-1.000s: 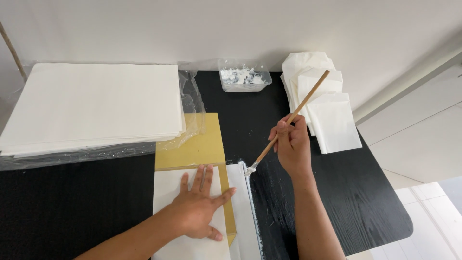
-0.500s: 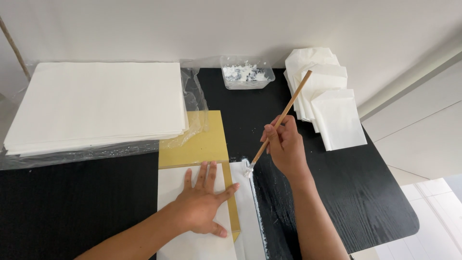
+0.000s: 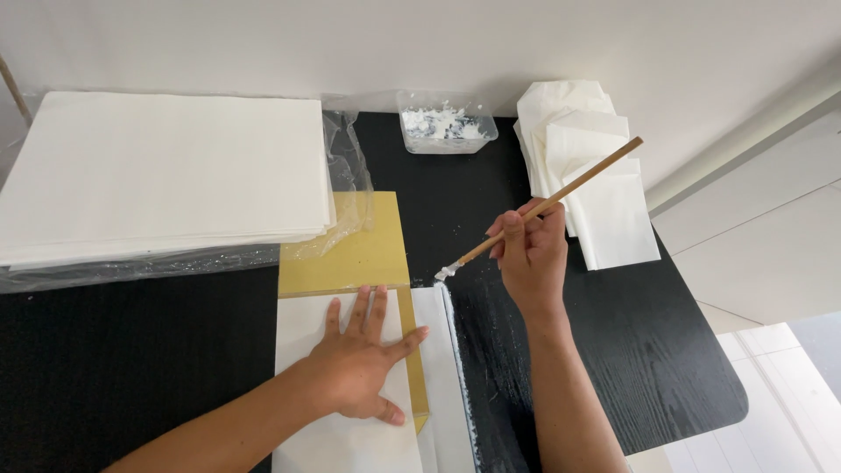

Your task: The person applies glue to the edges of a white paper box using a brush, then places a sheet of white paper over a gold-colored box and smooths it down. They continue to apply glue to the edges of the paper covering the box.

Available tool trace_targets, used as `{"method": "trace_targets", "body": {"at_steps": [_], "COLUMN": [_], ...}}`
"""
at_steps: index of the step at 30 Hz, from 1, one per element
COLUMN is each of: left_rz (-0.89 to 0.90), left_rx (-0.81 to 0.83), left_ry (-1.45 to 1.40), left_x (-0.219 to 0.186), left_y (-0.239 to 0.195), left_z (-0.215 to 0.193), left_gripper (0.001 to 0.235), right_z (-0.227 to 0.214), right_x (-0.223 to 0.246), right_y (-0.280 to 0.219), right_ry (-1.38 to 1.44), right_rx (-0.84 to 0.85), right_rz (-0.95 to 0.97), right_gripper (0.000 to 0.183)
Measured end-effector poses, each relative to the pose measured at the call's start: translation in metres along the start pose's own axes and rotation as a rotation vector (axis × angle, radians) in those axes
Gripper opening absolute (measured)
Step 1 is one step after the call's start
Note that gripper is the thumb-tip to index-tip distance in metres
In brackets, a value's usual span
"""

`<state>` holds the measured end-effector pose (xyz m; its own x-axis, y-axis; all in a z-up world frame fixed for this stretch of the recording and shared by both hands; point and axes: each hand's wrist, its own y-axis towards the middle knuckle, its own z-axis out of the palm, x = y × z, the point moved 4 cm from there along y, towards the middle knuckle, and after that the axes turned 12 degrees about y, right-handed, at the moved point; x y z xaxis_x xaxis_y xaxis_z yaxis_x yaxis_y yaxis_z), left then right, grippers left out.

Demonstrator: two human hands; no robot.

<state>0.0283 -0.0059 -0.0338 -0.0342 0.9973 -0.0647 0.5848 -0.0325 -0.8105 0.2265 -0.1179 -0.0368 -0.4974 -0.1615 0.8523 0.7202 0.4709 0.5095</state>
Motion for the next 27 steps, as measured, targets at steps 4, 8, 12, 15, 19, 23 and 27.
{"method": "trace_targets", "body": {"at_steps": [4,8,12,15,19,23,27], "left_rz": [-0.006,-0.017,-0.014,-0.017,-0.014,-0.016,-0.018], "left_rx": [-0.002,0.019,0.025,0.014,0.043,0.04,0.034], "left_ry": [0.009,0.005,0.025,0.051,0.029,0.027,0.031], "left_x": [0.0,-0.001,-0.002,0.001,-0.001,-0.001,-0.001], "left_y": [0.0,-0.003,-0.002,-0.005,-0.003,-0.003,-0.002], "left_z": [0.0,-0.003,-0.001,-0.007,-0.003,-0.003,-0.003], "left_gripper": [0.106,0.105,0.105,0.107,0.106,0.106,0.106], "right_z": [0.004,0.006,0.008,0.009,0.0,-0.007,0.002], "right_x": [0.0,-0.001,0.012,0.011,0.008,0.003,0.01], "right_y": [-0.001,-0.005,-0.005,0.0,-0.001,0.001,0.001], "right_ry": [-0.015,0.022,0.004,0.034,0.037,0.053,0.007], "right_rx": [0.135,0.345,0.408,0.459,0.328,0.173,0.233], "right_rz": [0.005,0.181,0.328,0.361,0.307,0.12,0.107], "right_gripper": [0.016,0.015,0.016,0.017,0.02,0.017,0.013]}}
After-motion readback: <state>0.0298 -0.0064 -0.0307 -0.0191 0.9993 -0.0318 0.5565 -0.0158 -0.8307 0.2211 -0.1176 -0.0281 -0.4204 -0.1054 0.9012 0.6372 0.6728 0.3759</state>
